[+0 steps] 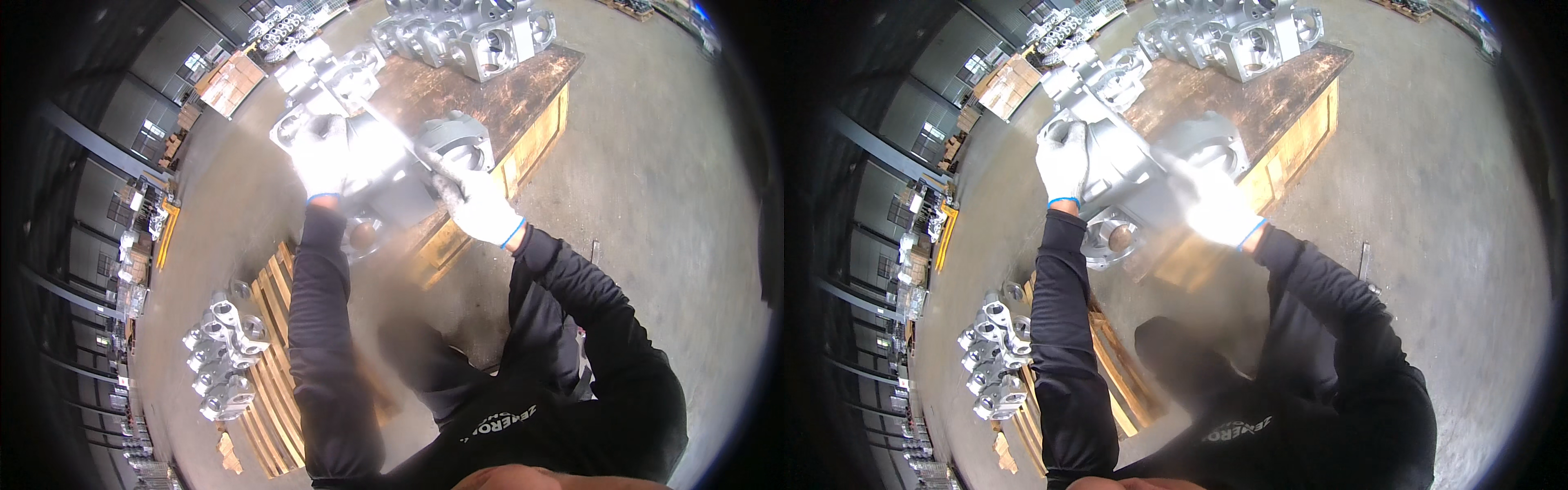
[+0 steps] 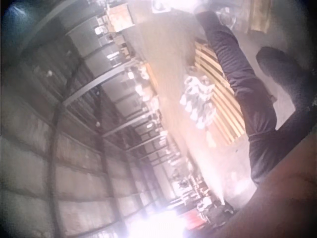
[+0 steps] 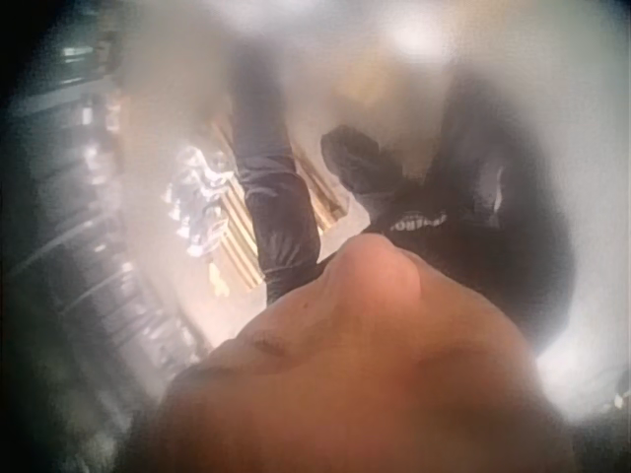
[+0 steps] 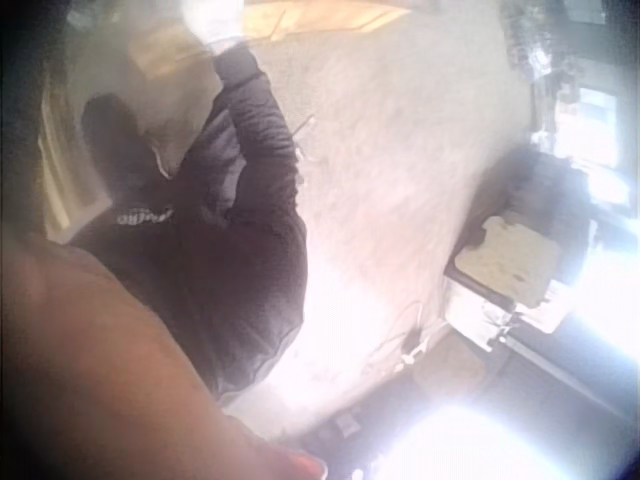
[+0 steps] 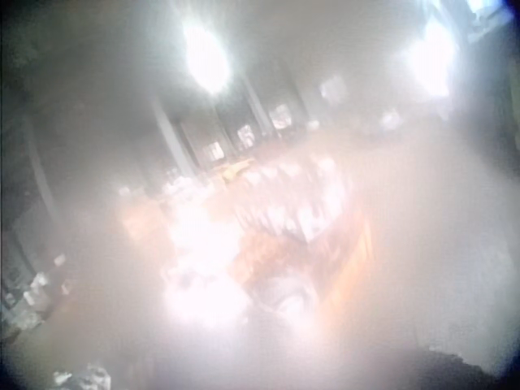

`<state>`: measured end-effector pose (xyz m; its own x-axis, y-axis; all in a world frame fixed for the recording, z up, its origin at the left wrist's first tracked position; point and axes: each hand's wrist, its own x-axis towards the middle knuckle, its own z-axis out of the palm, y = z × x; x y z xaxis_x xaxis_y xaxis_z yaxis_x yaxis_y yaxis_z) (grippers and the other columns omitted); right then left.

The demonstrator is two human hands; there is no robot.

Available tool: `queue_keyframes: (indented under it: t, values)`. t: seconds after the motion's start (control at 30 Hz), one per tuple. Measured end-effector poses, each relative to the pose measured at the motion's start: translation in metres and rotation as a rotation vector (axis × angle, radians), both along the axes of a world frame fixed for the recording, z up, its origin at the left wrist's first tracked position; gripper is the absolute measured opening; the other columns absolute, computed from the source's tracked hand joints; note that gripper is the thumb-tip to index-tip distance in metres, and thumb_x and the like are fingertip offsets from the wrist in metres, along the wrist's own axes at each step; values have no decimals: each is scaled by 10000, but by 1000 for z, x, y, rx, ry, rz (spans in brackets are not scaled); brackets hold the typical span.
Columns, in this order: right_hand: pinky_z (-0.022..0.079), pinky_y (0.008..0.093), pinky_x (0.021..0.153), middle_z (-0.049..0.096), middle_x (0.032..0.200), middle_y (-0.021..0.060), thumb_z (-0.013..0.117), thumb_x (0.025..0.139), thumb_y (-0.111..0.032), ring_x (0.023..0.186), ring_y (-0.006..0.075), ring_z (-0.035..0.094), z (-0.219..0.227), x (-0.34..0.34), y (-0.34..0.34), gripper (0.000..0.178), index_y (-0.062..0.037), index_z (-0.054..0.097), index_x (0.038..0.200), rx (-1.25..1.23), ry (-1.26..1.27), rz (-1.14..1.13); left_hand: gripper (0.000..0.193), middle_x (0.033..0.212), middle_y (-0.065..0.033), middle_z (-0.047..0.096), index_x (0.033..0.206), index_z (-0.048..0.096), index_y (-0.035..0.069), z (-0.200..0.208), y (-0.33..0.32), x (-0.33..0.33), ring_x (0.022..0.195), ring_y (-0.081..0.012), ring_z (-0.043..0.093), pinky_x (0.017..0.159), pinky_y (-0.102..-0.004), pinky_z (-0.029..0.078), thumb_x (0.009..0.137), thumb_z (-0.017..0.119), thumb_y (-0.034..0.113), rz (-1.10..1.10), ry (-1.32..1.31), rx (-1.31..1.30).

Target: The person deburrs and smooths the edges of a large silver metal casting using a handheld abrasive block, then places it on a wooden pallet. They repeat the process on a second casting, rotating the part to reach all edges and corners.

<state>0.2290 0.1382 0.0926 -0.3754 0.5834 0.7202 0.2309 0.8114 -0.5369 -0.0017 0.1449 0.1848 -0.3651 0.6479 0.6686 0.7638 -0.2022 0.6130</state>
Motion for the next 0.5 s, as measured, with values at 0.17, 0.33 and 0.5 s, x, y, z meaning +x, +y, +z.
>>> queue_keyframes:
  t: [0.17,0.33,0.5]
  values:
    - [562,367,795,725,1056,174,542,973,-48,857,294,716,-6,-17,-11,581,-116,463,1545,-313,220,151,269,1148,-173,735,1064,757,-3,7,-6,3,1124,-309,674,1020,-371,485,917,721,219,34,160,-101]
    - [565,380,827,726,984,232,525,1024,-113,839,321,730,-13,-34,-36,527,-143,464,1547,-213,355,23,283,1018,-162,758,1066,765,48,8,-8,6,952,-325,707,902,-397,529,934,654,273,62,174,-26]
    - [538,381,961,716,1122,260,519,1039,-137,1054,334,726,-14,-49,-56,504,-127,467,1540,-380,515,52,376,1124,-181,720,1071,755,29,18,-6,8,1134,-327,661,1108,-429,433,936,632,358,304,693,50]
